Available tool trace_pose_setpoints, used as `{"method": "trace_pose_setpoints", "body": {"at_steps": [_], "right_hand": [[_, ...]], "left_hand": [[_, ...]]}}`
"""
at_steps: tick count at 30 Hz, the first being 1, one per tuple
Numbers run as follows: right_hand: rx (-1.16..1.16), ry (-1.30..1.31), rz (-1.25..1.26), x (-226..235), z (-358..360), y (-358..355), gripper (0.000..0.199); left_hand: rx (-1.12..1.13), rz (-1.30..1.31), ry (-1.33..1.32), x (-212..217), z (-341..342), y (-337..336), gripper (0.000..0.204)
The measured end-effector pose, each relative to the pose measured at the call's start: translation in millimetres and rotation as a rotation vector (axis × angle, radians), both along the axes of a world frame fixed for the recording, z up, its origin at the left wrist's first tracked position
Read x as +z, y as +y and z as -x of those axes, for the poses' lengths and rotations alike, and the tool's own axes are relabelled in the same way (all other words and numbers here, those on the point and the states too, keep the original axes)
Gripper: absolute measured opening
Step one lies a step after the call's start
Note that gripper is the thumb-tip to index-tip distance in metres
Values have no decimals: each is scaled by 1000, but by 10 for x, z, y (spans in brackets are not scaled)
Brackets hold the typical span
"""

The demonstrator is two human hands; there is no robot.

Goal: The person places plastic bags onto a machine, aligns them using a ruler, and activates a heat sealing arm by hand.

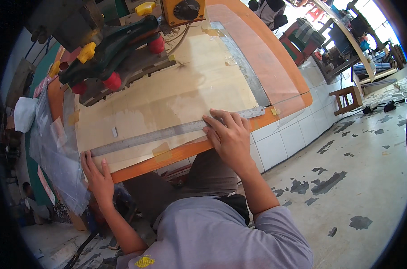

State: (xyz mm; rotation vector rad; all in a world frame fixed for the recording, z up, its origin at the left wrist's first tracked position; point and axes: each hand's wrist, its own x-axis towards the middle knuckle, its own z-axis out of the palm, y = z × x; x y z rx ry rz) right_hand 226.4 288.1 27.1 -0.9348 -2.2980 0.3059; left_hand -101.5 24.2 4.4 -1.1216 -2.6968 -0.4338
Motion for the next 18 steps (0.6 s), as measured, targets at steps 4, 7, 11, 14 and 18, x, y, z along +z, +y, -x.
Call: {"method": "trace_pose_setpoints", "body": {"at_steps": [4,7,11,14,18], "right_hand": [[-2,-8,3,2,-9,6,30],[10,4,5,5,-14,6,30],[1,-1,4,-5,-23,4,30],[8,2,-12,-1,0,16,29],[18,15,-1,11,-2,36,29]], "left_hand": [[-3,0,-16,-13,-5,14,60],[24,14,-11,9,-7,-29,60],[51,21,-57,18,-41,41,60],[5,-3,-25,2,2,15,60],[10,-10,-16,45,-18,37,61]]}}
